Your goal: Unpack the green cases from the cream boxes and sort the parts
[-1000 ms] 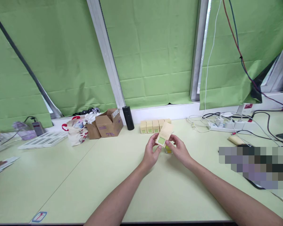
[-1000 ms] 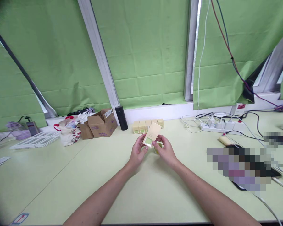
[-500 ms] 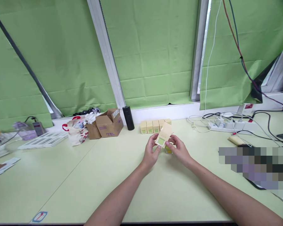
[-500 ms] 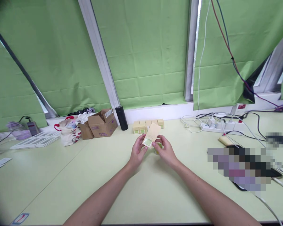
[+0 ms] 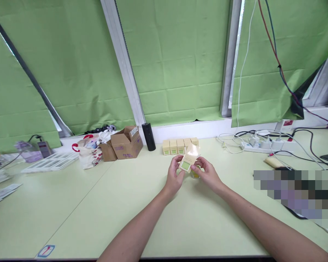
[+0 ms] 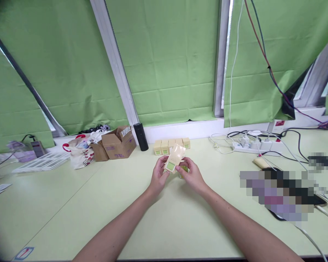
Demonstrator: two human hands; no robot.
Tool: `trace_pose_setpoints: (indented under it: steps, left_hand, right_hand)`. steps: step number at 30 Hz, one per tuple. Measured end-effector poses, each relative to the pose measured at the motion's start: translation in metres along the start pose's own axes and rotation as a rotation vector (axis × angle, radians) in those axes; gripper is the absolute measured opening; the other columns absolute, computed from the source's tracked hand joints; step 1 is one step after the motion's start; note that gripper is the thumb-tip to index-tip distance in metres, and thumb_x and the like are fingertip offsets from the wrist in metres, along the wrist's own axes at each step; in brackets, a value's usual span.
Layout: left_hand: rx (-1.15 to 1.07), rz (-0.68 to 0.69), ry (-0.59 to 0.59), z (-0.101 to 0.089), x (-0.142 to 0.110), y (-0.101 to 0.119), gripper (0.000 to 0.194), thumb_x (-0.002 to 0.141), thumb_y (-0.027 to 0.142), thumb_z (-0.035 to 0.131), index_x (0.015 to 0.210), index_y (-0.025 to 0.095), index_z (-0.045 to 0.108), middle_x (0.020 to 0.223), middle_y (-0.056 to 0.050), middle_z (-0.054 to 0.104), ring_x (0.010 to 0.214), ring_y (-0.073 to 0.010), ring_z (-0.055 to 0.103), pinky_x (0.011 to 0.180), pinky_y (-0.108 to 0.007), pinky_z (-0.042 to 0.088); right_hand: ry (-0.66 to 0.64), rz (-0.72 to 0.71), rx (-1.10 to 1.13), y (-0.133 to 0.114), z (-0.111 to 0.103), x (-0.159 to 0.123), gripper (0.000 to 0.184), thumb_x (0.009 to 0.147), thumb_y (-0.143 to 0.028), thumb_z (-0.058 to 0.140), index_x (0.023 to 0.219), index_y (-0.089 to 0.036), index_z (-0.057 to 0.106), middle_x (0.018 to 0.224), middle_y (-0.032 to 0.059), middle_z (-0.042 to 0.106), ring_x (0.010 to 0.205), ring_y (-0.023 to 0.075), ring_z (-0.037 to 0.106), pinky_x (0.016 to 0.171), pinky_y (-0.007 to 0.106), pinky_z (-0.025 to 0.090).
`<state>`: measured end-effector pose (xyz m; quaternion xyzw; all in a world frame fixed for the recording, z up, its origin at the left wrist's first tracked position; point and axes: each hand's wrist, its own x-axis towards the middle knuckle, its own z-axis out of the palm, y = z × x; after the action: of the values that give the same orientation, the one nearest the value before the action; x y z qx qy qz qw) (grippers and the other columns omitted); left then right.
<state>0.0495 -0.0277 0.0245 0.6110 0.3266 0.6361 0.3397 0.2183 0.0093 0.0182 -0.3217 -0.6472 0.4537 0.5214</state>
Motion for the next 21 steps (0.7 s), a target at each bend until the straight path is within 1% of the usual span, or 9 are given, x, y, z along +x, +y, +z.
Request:
trace_pose_setpoints:
  steps: [4,10,15,21]
  left_hand:
    - [0.002,-0.012,0.01,0.0016,0.0003,0.0032,0.04,0.081,0.017,0.07,0.119,0.022,0.061,0.12,-0.01,0.065,0.111,-0.027,0.061,0.097,-0.037,0.048]
    - [0.003,-0.028,0.013,0.0022,0.0008,0.0058,0.038,0.081,0.018,0.071,0.117,0.022,0.062,0.118,-0.009,0.065,0.109,-0.0261,0.061,0.096,-0.036,0.048]
    - [-0.007,-0.038,0.024,0.0013,0.0018,0.0051,0.039,0.079,0.024,0.076,0.116,0.022,0.063,0.118,-0.009,0.065,0.11,-0.0269,0.061,0.097,-0.036,0.047]
    - [0.068,-0.035,-0.022,-0.0011,0.0015,0.003,0.041,0.082,0.023,0.067,0.121,0.022,0.057,0.122,-0.008,0.063,0.113,-0.025,0.06,0.098,-0.037,0.047]
  right_hand:
    - [-0.001,-0.01,-0.001,-0.0008,0.0,-0.0003,0.05,0.08,-0.059,0.074,0.11,-0.021,0.062,0.091,0.0081,0.077,0.094,0.0278,0.072,0.076,0.036,0.053]
    - [-0.004,-0.001,0.001,0.0008,0.0002,0.0002,0.049,0.079,-0.061,0.074,0.106,-0.022,0.062,0.093,0.0087,0.078,0.093,0.0276,0.072,0.076,0.035,0.053]
    - [-0.02,0.0,0.025,0.0021,0.0005,0.0007,0.05,0.079,-0.063,0.075,0.105,-0.022,0.062,0.098,0.0105,0.079,0.097,0.0291,0.073,0.079,0.037,0.054]
    - [-0.014,0.006,0.07,0.0059,0.0012,0.0004,0.05,0.078,-0.063,0.078,0.102,-0.021,0.065,0.098,0.0108,0.079,0.095,0.0285,0.073,0.075,0.035,0.054]
